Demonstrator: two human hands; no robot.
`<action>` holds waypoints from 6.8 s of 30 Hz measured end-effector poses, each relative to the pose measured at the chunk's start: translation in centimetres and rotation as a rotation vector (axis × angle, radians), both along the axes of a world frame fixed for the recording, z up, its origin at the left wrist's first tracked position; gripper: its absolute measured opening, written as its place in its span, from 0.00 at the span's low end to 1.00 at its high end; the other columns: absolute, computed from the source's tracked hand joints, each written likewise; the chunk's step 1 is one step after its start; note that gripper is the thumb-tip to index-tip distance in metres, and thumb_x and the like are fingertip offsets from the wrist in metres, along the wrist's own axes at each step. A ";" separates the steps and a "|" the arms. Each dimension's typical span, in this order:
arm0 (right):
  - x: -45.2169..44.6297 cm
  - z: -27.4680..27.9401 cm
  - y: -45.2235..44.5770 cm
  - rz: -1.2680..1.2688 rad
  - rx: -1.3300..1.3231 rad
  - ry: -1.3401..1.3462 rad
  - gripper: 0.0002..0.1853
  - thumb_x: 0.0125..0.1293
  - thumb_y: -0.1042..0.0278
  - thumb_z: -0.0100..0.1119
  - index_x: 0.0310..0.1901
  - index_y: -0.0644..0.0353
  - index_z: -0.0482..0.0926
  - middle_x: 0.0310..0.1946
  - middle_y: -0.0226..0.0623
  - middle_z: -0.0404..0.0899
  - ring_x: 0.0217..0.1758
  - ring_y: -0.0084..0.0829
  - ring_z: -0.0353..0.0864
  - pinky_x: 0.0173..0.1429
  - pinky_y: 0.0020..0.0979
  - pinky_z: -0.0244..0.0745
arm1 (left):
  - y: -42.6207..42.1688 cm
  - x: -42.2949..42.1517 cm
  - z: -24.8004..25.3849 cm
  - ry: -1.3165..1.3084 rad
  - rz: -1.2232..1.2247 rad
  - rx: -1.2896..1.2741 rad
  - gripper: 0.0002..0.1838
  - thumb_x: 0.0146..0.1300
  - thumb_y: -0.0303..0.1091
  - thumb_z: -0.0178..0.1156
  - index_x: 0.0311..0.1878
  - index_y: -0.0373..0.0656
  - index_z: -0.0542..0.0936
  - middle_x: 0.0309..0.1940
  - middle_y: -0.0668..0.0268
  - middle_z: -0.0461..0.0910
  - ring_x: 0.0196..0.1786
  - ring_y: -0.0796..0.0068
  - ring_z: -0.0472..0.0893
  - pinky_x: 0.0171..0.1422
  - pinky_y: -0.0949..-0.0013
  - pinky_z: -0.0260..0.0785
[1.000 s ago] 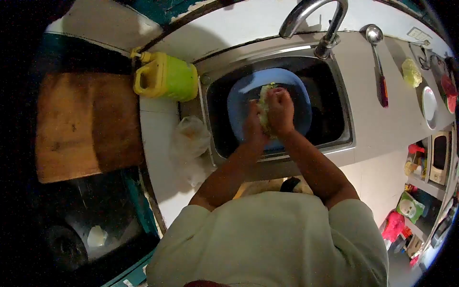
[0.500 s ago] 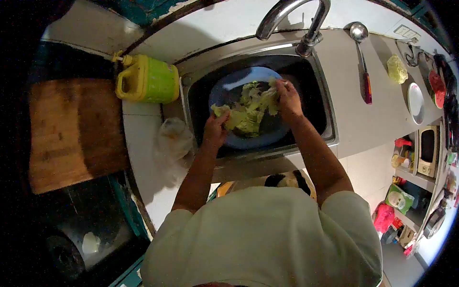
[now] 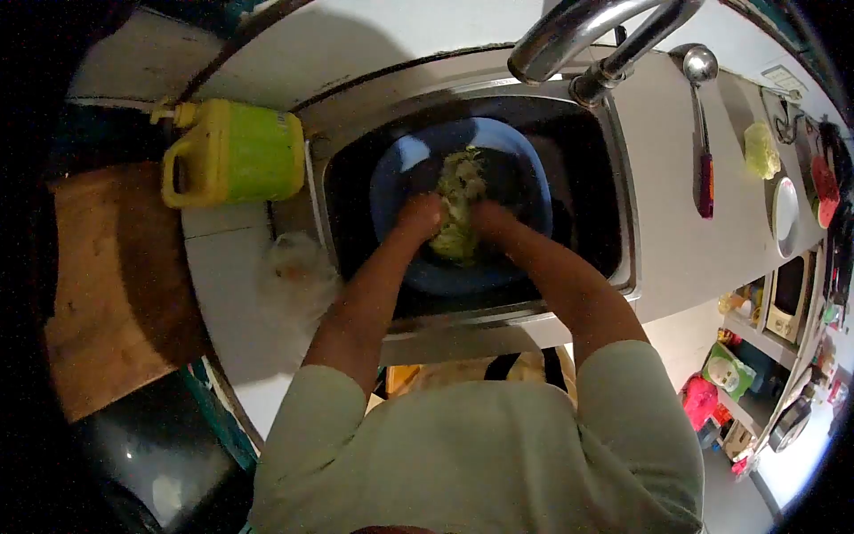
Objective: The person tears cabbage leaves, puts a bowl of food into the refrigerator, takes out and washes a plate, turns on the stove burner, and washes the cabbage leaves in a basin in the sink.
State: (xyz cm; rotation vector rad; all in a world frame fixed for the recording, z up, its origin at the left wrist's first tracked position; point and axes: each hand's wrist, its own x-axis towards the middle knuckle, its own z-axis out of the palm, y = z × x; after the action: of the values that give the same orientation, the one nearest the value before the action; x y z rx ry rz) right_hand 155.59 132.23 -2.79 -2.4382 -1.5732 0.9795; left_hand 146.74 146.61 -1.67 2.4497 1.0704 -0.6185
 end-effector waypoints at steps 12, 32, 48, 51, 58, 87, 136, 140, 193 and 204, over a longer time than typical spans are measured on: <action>0.3 3.3 0.0 -0.016 -0.122 -0.050 0.14 0.52 0.67 0.53 0.42 0.58 0.74 0.45 0.43 0.71 0.42 0.43 0.74 0.45 0.41 0.73 | -0.5 -0.4 0.6 0.054 -0.775 0.237 0.12 0.53 0.40 0.54 0.39 0.47 0.77 0.45 0.58 0.72 0.50 0.55 0.71 0.49 0.49 0.65; 2.1 4.6 -1.2 -0.495 0.273 0.735 0.12 0.58 0.72 0.54 0.44 0.60 0.71 0.36 0.36 0.75 0.37 0.24 0.74 0.41 0.27 0.70 | 1.4 -3.1 0.9 -0.696 0.071 -0.202 0.11 0.59 0.39 0.50 0.37 0.40 0.72 0.34 0.63 0.74 0.36 0.67 0.73 0.38 0.67 0.65; 1.6 5.1 3.3 -0.592 0.488 0.676 0.25 0.53 0.72 0.57 0.54 0.56 0.64 0.42 0.46 0.70 0.34 0.34 0.75 0.36 0.34 0.74 | -1.9 -6.7 4.1 -0.953 0.769 -0.860 0.19 0.58 0.34 0.57 0.51 0.39 0.70 0.43 0.67 0.74 0.44 0.74 0.74 0.45 0.72 0.66; 1.4 2.6 3.0 -0.450 0.141 0.048 0.26 0.51 0.70 0.57 0.54 0.56 0.65 0.48 0.49 0.68 0.43 0.43 0.73 0.43 0.40 0.72 | -2.2 -8.3 7.0 -0.893 0.936 -0.925 0.21 0.56 0.34 0.59 0.52 0.40 0.70 0.46 0.66 0.73 0.47 0.71 0.73 0.50 0.69 0.65; 1.7 5.4 1.2 -0.082 -0.228 -0.006 0.21 0.53 0.63 0.57 0.50 0.58 0.71 0.47 0.48 0.71 0.46 0.48 0.72 0.49 0.40 0.69 | -2.2 -10.1 9.3 -1.005 0.978 -0.954 0.20 0.55 0.35 0.59 0.50 0.39 0.71 0.44 0.66 0.74 0.45 0.73 0.73 0.51 0.70 0.64; 2.4 0.6 3.5 -0.341 -0.089 0.285 0.19 0.49 0.60 0.60 0.43 0.55 0.73 0.39 0.44 0.76 0.42 0.41 0.75 0.47 0.39 0.71 | -2.2 -12.7 11.6 -0.970 0.998 -0.956 0.19 0.57 0.34 0.55 0.51 0.37 0.70 0.45 0.64 0.74 0.47 0.72 0.73 0.52 0.71 0.64; 1.1 -1.2 2.3 -0.312 0.217 0.058 0.18 0.59 0.63 0.49 0.51 0.57 0.68 0.39 0.50 0.73 0.41 0.46 0.75 0.42 0.44 0.72 | -4.3 -12.6 6.9 -1.046 1.001 -0.897 0.24 0.57 0.36 0.59 0.56 0.44 0.66 0.47 0.65 0.72 0.47 0.68 0.74 0.45 0.63 0.70; -0.8 1.5 3.7 -0.585 0.198 0.761 0.19 0.64 0.62 0.45 0.54 0.59 0.64 0.41 0.47 0.74 0.41 0.43 0.76 0.44 0.40 0.73 | -4.6 -11.8 6.3 -1.024 1.026 -0.831 0.23 0.57 0.35 0.59 0.55 0.45 0.66 0.47 0.65 0.72 0.47 0.68 0.74 0.45 0.64 0.70; 1.2 2.9 4.7 -0.143 -0.073 -0.112 0.13 0.58 0.63 0.49 0.40 0.62 0.72 0.41 0.50 0.74 0.42 0.45 0.76 0.41 0.44 0.72 | -4.5 -11.3 10.7 -1.015 1.009 -0.957 0.19 0.52 0.32 0.57 0.48 0.41 0.68 0.39 0.65 0.74 0.39 0.72 0.75 0.42 0.70 0.69; -2.1 4.8 3.4 -0.059 0.576 0.152 0.12 0.53 0.65 0.54 0.39 0.60 0.71 0.34 0.49 0.73 0.36 0.50 0.74 0.36 0.44 0.70 | -4.3 -11.3 7.5 -0.939 0.970 -0.880 0.21 0.57 0.35 0.57 0.54 0.46 0.66 0.46 0.64 0.72 0.48 0.66 0.73 0.45 0.62 0.71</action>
State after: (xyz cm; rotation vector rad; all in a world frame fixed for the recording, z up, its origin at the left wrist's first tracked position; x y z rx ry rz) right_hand 153.47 135.61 1.99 -1.9533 -1.4646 0.5766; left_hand 135.48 142.34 5.88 0.9989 1.0423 0.3294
